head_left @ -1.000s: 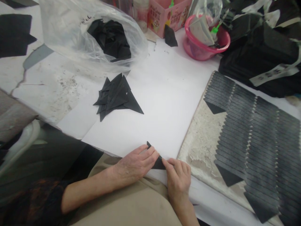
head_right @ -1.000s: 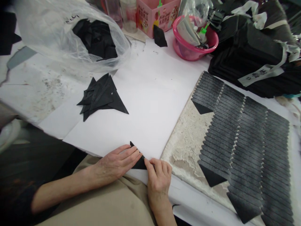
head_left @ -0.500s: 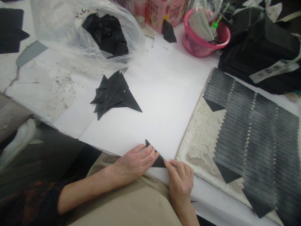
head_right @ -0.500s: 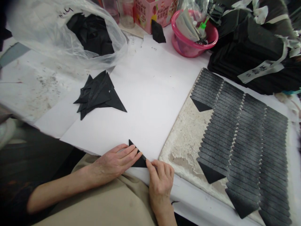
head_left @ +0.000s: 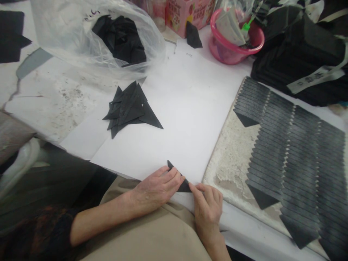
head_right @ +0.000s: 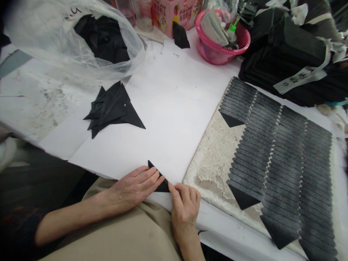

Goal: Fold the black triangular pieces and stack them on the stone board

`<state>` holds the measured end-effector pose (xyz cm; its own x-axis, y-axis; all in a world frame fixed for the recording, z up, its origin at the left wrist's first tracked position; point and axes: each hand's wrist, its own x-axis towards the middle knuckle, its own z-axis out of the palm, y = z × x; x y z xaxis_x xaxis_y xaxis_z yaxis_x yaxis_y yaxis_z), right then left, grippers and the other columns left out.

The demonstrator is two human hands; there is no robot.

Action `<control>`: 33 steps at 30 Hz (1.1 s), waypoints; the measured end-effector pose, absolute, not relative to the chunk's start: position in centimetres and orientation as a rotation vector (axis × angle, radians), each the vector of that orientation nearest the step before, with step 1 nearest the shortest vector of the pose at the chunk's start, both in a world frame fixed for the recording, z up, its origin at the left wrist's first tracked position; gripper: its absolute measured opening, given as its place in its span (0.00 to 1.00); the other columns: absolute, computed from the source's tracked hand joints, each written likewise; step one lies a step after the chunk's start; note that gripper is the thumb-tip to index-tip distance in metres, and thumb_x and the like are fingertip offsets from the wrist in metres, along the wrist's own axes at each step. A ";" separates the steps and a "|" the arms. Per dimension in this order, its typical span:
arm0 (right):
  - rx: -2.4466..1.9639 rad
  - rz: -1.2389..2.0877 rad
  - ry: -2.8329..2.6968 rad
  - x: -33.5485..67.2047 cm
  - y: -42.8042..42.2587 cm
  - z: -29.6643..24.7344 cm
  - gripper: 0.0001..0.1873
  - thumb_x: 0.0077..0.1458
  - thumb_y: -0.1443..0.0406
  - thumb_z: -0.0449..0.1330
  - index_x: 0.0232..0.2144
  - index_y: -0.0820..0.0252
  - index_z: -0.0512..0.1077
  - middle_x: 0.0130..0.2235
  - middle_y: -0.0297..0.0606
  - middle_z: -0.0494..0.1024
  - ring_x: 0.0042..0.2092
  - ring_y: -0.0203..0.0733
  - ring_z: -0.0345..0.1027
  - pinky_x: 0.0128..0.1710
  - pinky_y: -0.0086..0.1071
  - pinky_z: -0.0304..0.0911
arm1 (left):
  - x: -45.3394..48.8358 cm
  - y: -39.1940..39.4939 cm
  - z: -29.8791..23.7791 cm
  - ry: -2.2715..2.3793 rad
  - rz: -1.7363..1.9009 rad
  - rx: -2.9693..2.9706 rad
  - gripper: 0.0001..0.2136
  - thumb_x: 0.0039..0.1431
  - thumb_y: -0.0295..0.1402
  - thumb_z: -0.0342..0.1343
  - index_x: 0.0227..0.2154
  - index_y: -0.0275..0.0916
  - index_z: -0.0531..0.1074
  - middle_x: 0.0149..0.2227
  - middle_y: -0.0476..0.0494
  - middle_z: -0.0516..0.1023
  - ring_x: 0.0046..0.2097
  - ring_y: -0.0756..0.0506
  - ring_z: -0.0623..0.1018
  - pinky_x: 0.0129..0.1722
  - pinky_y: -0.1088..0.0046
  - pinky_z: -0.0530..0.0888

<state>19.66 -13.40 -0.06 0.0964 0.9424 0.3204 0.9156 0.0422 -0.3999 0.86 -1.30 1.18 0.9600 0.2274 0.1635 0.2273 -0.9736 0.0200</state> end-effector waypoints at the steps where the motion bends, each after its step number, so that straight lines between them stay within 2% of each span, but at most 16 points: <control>1: -1.871 0.070 -1.814 19.6 -13.4 0.0 0.15 0.61 0.74 0.55 0.45 0.55 0.75 0.38 0.39 0.75 0.40 0.41 0.63 0.42 0.38 0.56 | 1.0 -1.3 1.2 0.340 0.279 3.104 0.15 0.68 0.25 0.45 0.55 0.30 0.67 0.57 0.37 0.68 0.59 0.40 0.67 0.57 0.61 0.67; 14: -1.879 0.086 -1.757 20.2 -14.0 0.3 0.09 0.60 0.71 0.59 0.40 0.54 0.76 0.36 0.35 0.77 0.41 0.40 0.65 0.43 0.38 0.56 | 1.2 -1.3 1.8 0.291 0.272 3.074 0.17 0.68 0.25 0.47 0.58 0.32 0.63 0.54 0.36 0.71 0.58 0.40 0.68 0.55 0.60 0.68; 23: -1.893 0.087 -1.737 20.0 -14.3 0.2 0.12 0.61 0.72 0.57 0.42 0.54 0.76 0.36 0.37 0.75 0.40 0.40 0.64 0.42 0.37 0.56 | 1.6 -1.3 1.8 0.280 0.266 3.097 0.17 0.68 0.25 0.44 0.58 0.31 0.64 0.51 0.37 0.71 0.57 0.39 0.68 0.53 0.60 0.68; 29: -1.908 0.117 -1.724 20.0 -14.3 0.3 0.13 0.61 0.72 0.57 0.43 0.54 0.76 0.36 0.38 0.74 0.39 0.40 0.63 0.41 0.36 0.57 | 2.2 -1.5 1.7 0.239 0.332 3.042 0.15 0.69 0.24 0.42 0.51 0.31 0.70 0.55 0.39 0.69 0.57 0.42 0.67 0.54 0.63 0.67; 33: -1.896 0.143 -1.727 20.2 -14.5 0.2 0.12 0.60 0.72 0.58 0.44 0.55 0.75 0.37 0.37 0.75 0.40 0.39 0.64 0.41 0.36 0.57 | 2.5 -1.6 1.6 0.243 0.316 3.020 0.16 0.69 0.24 0.42 0.54 0.31 0.68 0.54 0.39 0.70 0.56 0.42 0.68 0.54 0.63 0.67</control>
